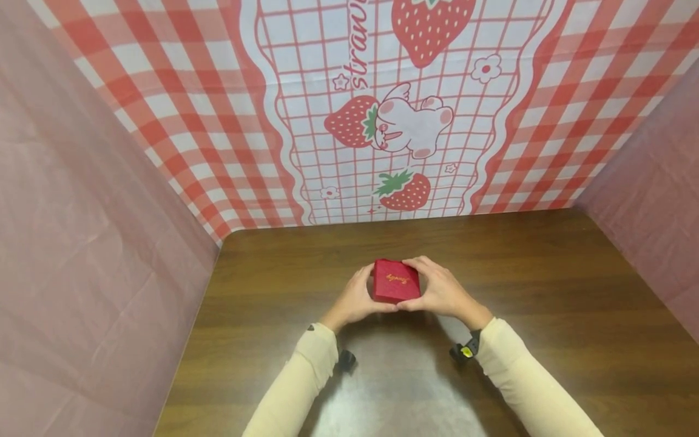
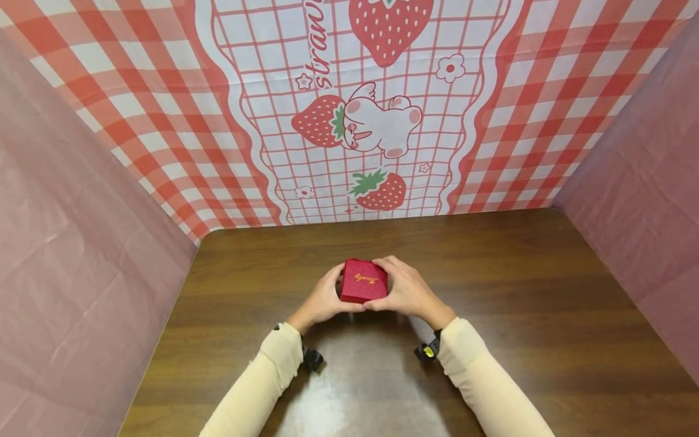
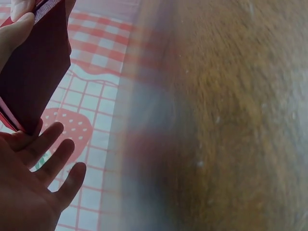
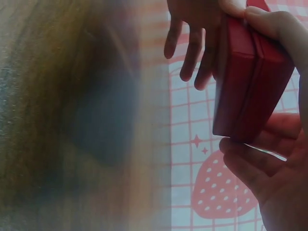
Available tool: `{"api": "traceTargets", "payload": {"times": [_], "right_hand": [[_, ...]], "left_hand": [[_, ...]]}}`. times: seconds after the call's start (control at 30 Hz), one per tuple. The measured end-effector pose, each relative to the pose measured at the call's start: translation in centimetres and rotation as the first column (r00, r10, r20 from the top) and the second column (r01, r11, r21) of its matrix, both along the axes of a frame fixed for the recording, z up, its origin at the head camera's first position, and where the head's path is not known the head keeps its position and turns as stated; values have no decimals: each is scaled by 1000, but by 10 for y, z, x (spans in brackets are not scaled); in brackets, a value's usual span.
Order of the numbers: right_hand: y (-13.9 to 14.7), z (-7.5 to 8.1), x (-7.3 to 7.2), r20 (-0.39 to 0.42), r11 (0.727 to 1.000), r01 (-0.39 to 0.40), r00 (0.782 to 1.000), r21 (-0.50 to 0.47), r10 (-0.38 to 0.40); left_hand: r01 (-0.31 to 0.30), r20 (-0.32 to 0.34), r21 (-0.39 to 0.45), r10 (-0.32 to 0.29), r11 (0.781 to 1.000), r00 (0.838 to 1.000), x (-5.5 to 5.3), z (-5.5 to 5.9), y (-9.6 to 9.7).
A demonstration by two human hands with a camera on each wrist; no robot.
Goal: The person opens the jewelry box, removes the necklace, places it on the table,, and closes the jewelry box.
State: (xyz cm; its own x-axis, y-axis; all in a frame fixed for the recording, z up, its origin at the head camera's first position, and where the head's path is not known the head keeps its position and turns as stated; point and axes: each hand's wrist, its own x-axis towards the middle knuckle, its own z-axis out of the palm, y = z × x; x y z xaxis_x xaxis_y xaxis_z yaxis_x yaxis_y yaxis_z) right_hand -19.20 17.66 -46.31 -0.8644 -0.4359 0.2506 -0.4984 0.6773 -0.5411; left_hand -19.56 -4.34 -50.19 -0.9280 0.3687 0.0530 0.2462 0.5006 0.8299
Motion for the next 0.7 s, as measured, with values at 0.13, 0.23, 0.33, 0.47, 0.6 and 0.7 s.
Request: {"api": "traceTargets", "payload": {"times": [0.13,0.23,0.33,0.47,0.6,0.7], "right_hand": [[2,5,0,15,1000,-27,1000,-3,27],[4,8,0,34,999,-32,999,9,32],[5,10,-1,40,1000,-28,999,10,28],[5,13,-3,20,1000,-30,999,4,30],[6,16,-4,21,999,-36,999,-2,36],[7,20,-4,54,999,-41,998,-12,41]], "left_hand": [[12,8,31,-13,999,1000,1,1,1],[14,19,50,-15,999,1000,1,1,3],[3,20,53,-4,999,1000,1,1,5],[-19,8,34,19,999,1000,0,4,5],[-15,10,29,15,999,1000,0,7,4],[-3,24,31,2,1000,1000,1,9,4]]}}
